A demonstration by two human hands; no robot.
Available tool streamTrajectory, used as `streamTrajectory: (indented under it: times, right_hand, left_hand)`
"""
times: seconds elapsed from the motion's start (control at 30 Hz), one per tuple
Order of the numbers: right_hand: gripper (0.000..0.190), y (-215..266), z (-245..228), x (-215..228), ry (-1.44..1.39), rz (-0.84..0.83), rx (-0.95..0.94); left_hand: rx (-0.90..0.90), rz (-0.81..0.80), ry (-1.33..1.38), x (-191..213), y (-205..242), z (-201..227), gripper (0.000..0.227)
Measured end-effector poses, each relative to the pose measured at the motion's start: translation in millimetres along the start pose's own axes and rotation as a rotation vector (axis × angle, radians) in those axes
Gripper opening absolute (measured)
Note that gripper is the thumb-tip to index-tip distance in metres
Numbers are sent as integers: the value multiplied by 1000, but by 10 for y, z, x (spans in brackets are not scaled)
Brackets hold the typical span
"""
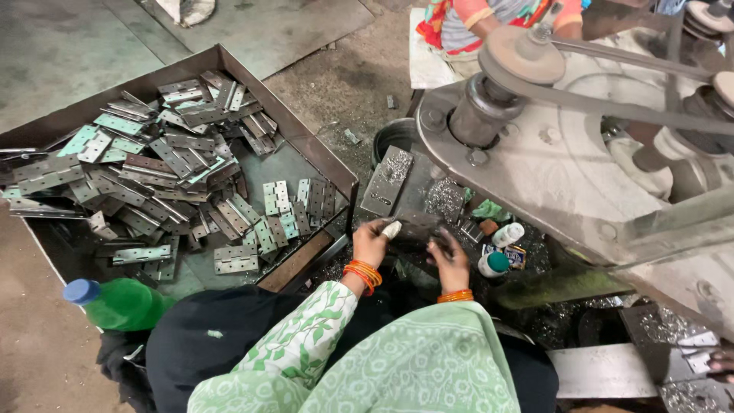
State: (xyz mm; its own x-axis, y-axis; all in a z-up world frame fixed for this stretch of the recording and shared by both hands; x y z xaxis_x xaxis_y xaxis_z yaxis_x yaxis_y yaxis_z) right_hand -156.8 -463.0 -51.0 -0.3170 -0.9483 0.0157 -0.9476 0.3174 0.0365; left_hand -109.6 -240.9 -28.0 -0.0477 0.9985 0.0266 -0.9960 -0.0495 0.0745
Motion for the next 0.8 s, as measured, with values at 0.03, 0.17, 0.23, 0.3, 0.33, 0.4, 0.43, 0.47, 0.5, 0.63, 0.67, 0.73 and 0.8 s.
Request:
streamTrajectory:
  times: [0.03, 0.17, 0.23, 0.3, 0.33, 0.4, 0.43, 0.47, 0.5, 0.63, 0.67, 0.73, 0.8]
  right_hand:
    - [45, -54, -8, 2, -58, 0, 3]
    - [29, -151, -232, 74, -117, 104, 143]
    - [22, -157, -467, 78, -113, 134, 244]
    - [18, -35, -673, -25, 535, 239, 544]
    - [16, 28, -715, -126, 863, 288, 685]
    - [17, 44, -655, -363, 933, 118, 720]
    - [18, 28, -603, -449, 965, 32, 736]
    - [19, 20, -535, -506, 1004, 11, 735]
    - [20, 11, -464, -558, 1044, -11, 734]
    - [38, 16, -339, -611, 1089, -99, 780]
    - [38, 29, -363, -590, 1093, -82, 802]
    - [38, 85, -463, -588, 1098, -51, 851]
    - [36, 299, -572, -542, 1062, -54, 736]
  left_hand:
    - [-12, -52, 154, -70, -106, -167, 32]
    - [-93, -254, 455, -261, -433, -441, 38]
    - [-183, -190, 35, -199, -567, -246, 41]
    - [-236, -22, -688, 10, -500, 92, 45]
    - [-331, 16, -777, 72, -439, 262, 46]
    - [-537, 105, -910, 131, -330, 499, 45]
    - [-562, 82, -892, 113, -282, 544, 45]
    - [-584, 59, -876, 82, -218, 543, 46]
    - [-606, 37, -860, 48, -169, 517, 47]
    - [-654, -124, -1136, -105, -61, 287, 35]
    - [-683, -107, -1141, -135, -60, 248, 38]
    - [-712, -84, -1167, -183, -66, 194, 39]
    - [-706, -70, -1210, -212, -57, 152, 36]
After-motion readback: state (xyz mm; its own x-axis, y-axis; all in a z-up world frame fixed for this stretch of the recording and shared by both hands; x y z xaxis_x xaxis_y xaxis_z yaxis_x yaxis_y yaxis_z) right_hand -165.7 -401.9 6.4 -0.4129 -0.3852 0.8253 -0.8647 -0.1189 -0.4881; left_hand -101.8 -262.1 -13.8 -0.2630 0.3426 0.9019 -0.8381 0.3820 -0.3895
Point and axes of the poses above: each hand's wrist, its own y-axis away from the middle knuckle, its own x-axis out of the back of the hand, z = x × y, the point moved 2 cm from there along -y, towards the middle knuckle, and after that the axes turned 1 degree about y, right-handed, at the moved point
